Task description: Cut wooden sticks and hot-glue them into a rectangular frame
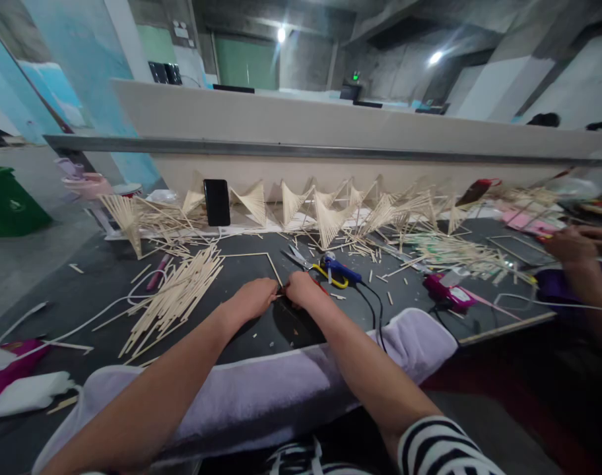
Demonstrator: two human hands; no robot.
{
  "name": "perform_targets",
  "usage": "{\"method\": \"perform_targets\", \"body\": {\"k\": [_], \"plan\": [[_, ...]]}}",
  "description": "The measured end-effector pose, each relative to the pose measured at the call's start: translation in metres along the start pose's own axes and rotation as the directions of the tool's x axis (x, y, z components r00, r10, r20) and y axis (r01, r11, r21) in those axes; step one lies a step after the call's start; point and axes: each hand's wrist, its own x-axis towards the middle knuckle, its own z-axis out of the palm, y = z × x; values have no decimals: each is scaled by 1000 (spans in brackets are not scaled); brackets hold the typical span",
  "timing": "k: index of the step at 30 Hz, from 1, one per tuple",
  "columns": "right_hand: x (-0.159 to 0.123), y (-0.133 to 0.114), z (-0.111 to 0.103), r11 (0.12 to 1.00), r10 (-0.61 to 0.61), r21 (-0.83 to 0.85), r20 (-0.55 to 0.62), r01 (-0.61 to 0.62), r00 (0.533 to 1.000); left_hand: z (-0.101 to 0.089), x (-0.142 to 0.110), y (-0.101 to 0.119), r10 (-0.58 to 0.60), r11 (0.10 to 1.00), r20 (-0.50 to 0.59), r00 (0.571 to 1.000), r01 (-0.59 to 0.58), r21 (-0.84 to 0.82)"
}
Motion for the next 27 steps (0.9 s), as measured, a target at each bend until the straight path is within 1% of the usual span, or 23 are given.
{"method": "perform_targets", "body": {"k": [3,5,7,9,11,12,13,14,15,17,19,23,27], "plan": [[0,7,-2,998,-67,-4,46,68,997,1,0,-5,24,1000,-30,999,-24,-20],[1,12,-7,995,-105,4,16,105,994,0,3,-13,34,999,-71,997,-37,-36],[2,16,-13,994,-110,18,-22,110,994,-2,11,-24,44,998,-111,993,-49,-38],[5,19,-19,993,-114,33,-56,116,992,-5,25,-39,51,998,-129,990,-54,-16],[7,21,-21,989,-137,42,-107,142,985,-9,46,-55,47,999,-107,993,-46,11],[8,21,-21,988,-142,44,-118,148,983,-11,57,-63,9,1000,-109,994,-7,20],[10,21,-21,988,-142,44,-104,147,984,-13,69,-71,-35,999,-89,995,37,20],[11,20,-20,990,-133,41,-67,136,989,-14,80,-77,-59,998,-45,997,59,11],[12,19,-18,992,-117,36,-13,118,993,-16,91,-83,-57,998,8,998,58,-6],[14,18,-15,996,-90,28,83,88,993,-19,109,-91,-39,999,64,997,40,-17],[15,18,-12,996,-81,37,125,77,989,-20,122,-95,-21,999,102,995,25,-37],[15,20,-6,990,-122,94,163,108,979,-19,138,-103,-2,992,180,984,25,-126],[13,19,-2,986,-142,116,195,121,971,-17,144,-114,44,967,243,969,20,-254]]}}
